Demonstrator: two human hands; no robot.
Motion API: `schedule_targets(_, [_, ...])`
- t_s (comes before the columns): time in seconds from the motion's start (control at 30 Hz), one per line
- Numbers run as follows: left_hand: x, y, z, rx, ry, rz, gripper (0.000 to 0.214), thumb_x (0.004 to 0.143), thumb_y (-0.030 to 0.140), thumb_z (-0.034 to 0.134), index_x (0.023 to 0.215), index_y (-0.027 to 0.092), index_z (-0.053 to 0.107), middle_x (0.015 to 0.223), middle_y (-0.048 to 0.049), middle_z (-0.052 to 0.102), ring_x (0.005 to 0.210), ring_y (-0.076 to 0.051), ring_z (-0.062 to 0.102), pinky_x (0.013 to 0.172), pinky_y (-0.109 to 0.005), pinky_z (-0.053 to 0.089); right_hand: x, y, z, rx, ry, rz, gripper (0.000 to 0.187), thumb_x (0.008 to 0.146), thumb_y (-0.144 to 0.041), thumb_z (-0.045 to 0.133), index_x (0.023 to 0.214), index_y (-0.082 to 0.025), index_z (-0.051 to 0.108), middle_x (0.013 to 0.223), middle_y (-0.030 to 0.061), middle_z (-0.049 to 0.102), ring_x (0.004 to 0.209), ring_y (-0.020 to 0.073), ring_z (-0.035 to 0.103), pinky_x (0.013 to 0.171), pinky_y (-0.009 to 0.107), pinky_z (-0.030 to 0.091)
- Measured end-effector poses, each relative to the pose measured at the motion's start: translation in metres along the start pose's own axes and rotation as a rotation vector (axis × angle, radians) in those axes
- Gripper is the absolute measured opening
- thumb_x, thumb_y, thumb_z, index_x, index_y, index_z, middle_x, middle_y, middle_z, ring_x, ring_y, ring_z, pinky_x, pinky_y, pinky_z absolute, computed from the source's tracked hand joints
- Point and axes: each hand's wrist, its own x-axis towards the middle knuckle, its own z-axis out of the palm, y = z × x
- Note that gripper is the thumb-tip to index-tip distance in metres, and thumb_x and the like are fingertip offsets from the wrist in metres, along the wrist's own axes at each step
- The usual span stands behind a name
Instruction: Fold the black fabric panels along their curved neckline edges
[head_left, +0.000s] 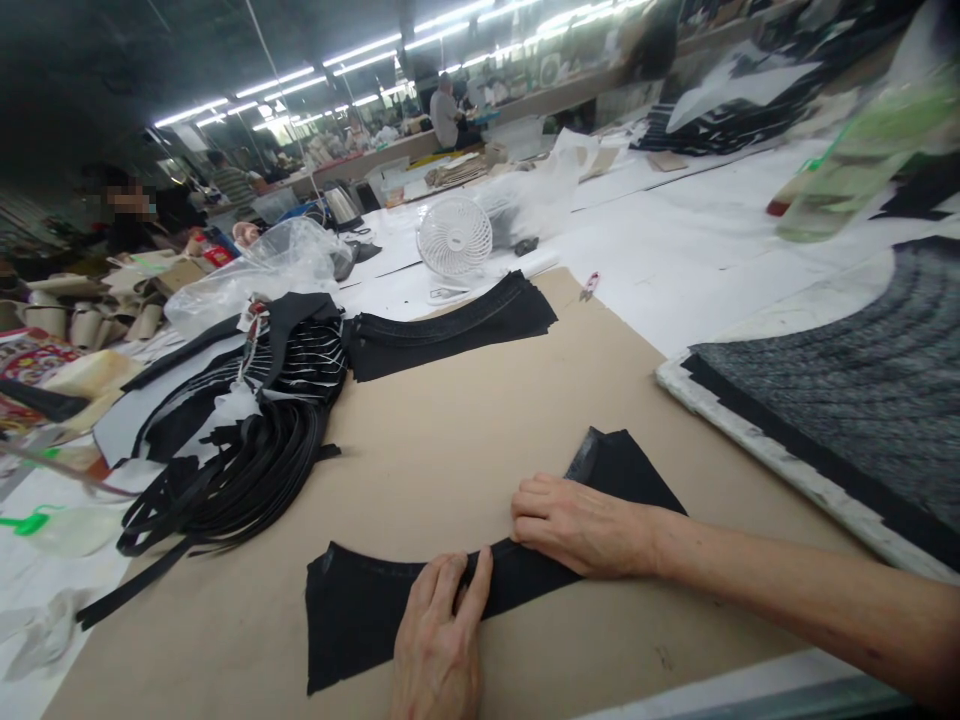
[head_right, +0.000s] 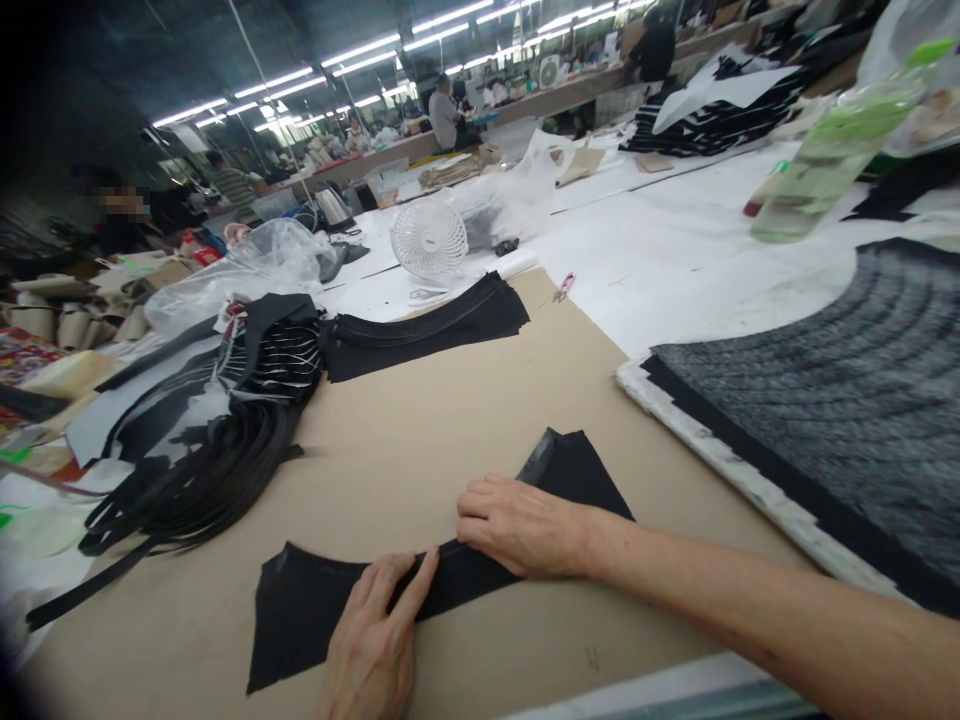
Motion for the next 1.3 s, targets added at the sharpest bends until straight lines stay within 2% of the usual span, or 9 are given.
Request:
schedule_targets(0.1, [0.001,-0.002,0.002,-0.028,-0.017,0.020,0.055,0.080,-0.003,0.037,0.129,0.017,0.055,0.123,-0.0114,0.057,0.115,-0.024,0.050,0.092,-0.036,0.050,-0.005,0.003,-0.001,0.010,-0.017,0.012,0.017,0.094,-0.015,0.041,0.083,-0.018,0.053,0.084,0.0048,0.054,0.078,0.0176,0.044,0.072,0.031,0.034])
schedule_targets(0.2, [0.005,-0.004,0.002,-0.188,-0.101,0.022,0.049,0.085,0.000,0.036,0.128,0.013,0.053,0.112,-0.0113,0.060,0.104,-0.021,0.054,0.088,-0.033,0.051,-0.007,0.005,-0.003,0.039,-0.027,0.035,0.011,0.092,-0.016,0.046,0.085,-0.018,0.054,0.087,0.0049,0.055,0.082,0.0180,0.046,0.075,0.031,0.035])
schedule_targets(0.33, [0.018,-0.001,-0.001,-0.359,-0.164,-0.090,0.044,0.089,0.004,0.035,0.127,0.015,0.053,0.096,-0.0083,0.062,0.088,-0.019,0.057,0.079,-0.033,0.053,-0.006,0.006,-0.009,0.070,-0.025,0.091,0.001,0.088,-0.018,0.055,0.089,-0.018,0.055,0.091,0.0056,0.056,0.086,0.0191,0.048,0.079,0.032,0.037])
schedule_targets(0.53, [0.054,0.016,-0.005,-0.501,-0.212,-0.348,0.027,0.086,0.013,0.053,0.110,0.021,0.062,0.100,-0.0064,0.062,0.096,-0.022,0.057,0.085,-0.039,0.051,0.001,0.009,-0.018,0.083,-0.100,0.135,0.014,0.083,-0.026,0.065,0.091,-0.018,0.057,0.090,0.0055,0.061,0.085,0.0210,0.053,0.076,0.034,0.036])
schedule_targets(0.77, [0.082,0.025,-0.006,-0.601,-0.324,-0.393,0.028,0.078,0.000,0.049,0.091,0.019,0.066,0.090,-0.0040,0.064,0.090,-0.020,0.059,0.082,-0.036,0.051,-0.001,0.018,-0.024,0.156,-0.138,0.162,0.011,0.082,-0.024,0.068,0.088,-0.019,0.060,0.089,0.0030,0.063,0.090,0.0206,0.055,0.077,0.033,0.035])
schedule_targets(0.9, [0.076,0.031,-0.004,-0.529,-0.282,-0.328,0.033,0.083,0.001,0.044,0.098,0.019,0.067,0.090,-0.0047,0.064,0.089,-0.018,0.061,0.079,-0.033,0.053,-0.010,0.021,-0.026,0.177,-0.118,0.140,0.006,0.084,-0.017,0.065,0.088,-0.019,0.060,0.088,0.0024,0.063,0.088,0.0186,0.056,0.076,0.031,0.034])
schedule_targets(1.0, [0.058,0.038,0.006,-0.350,-0.129,-0.183,0.037,0.087,0.003,0.038,0.109,0.017,0.064,0.091,-0.0070,0.064,0.084,-0.019,0.061,0.076,-0.032,0.054,-0.018,0.020,-0.025,0.098,-0.091,0.082,0.001,0.087,-0.018,0.060,0.088,-0.019,0.060,0.088,0.0025,0.061,0.086,0.0174,0.054,0.074,0.031,0.033])
schedule_targets(1.1, [0.035,0.043,0.020,-0.115,0.028,-0.011,0.043,0.087,0.003,0.038,0.124,0.012,0.057,0.104,-0.0104,0.067,0.095,-0.022,0.062,0.082,-0.034,0.054,-0.025,0.020,-0.023,-0.015,-0.063,0.011,0.009,0.091,-0.019,0.054,0.083,-0.019,0.058,0.085,0.0028,0.059,0.082,0.0172,0.051,0.071,0.032,0.032])
schedule_targets(1.3, [0.012,0.032,0.027,0.027,-0.001,0.105,0.052,0.084,0.004,0.043,0.136,0.012,0.048,0.127,-0.0088,0.061,0.116,-0.021,0.056,0.095,-0.032,0.049,-0.032,0.021,-0.016,-0.124,-0.029,-0.062,0.015,0.093,-0.018,0.045,0.082,-0.019,0.055,0.083,0.0041,0.057,0.077,0.0173,0.047,0.070,0.033,0.030])
